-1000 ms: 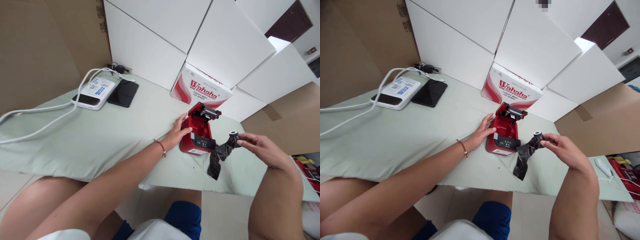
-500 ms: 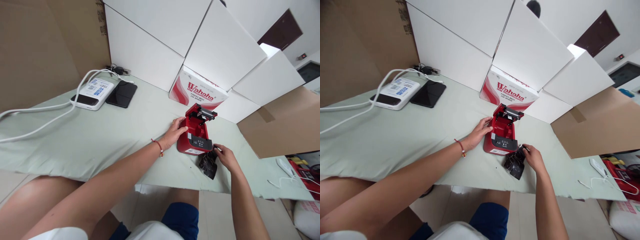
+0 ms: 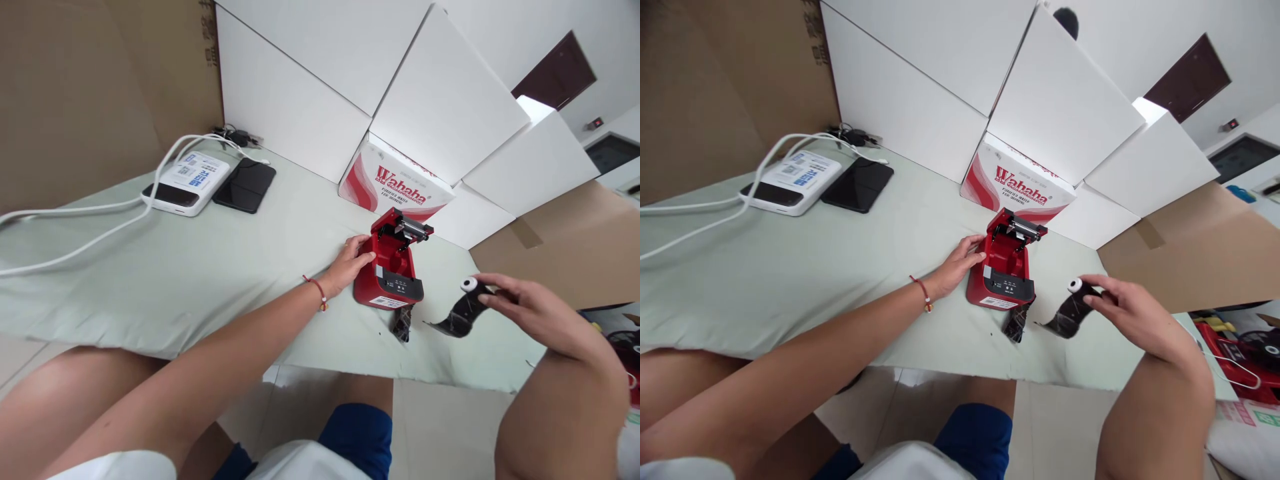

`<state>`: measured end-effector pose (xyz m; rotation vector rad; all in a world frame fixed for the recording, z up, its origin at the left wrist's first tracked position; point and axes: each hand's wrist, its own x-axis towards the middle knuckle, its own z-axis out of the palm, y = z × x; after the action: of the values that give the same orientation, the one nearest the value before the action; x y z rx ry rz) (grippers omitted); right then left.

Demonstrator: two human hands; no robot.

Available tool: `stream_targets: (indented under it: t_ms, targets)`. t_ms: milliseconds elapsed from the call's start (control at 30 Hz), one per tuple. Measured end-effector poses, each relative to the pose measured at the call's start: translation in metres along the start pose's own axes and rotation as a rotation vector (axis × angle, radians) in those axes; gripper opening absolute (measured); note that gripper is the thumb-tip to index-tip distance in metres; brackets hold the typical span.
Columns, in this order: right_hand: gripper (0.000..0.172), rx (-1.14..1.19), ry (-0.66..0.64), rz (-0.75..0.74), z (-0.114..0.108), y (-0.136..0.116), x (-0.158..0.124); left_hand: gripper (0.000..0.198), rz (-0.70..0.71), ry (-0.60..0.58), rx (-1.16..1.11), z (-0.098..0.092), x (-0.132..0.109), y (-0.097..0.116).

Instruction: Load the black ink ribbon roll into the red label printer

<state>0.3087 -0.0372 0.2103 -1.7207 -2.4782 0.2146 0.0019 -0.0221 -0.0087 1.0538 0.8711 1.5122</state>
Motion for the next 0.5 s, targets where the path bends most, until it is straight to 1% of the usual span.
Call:
stream_targets:
  t_ms: [33, 100, 167, 233, 333, 500]
  targets:
    - [0.046, 0.005, -0.061, -0.043, -0.003, -0.013, 0.006, 0.048, -0.002, 0.001, -0.003, 0.000, 0.000, 0.000]
    - [0.043, 0.021, -0.160, -0.121, 0.005, -0.044, 0.024, 0.047, -0.009, -0.002, -0.012, 0.000, -0.001, 0.001]
    - [0.039, 0.019, -0.187, -0.166, 0.024, -0.073, 0.047, 0.047, -0.014, -0.004, -0.015, -0.001, -0.001, 0.002]
    - [0.037, -0.032, -0.222, -0.188, 0.046, -0.095, 0.070, 0.048, -0.012, -0.006, -0.012, -0.001, -0.001, 0.003]
    - [0.037, -0.093, -0.322, -0.253, 0.070, -0.111, 0.098, 0.048, -0.006, -0.004, -0.003, -0.001, 0.001, 0.002]
    - [0.030, -0.238, -0.424, -0.274, 0.089, -0.117, 0.125, 0.046, 0.001, -0.002, 0.013, -0.001, 0.003, -0.001]
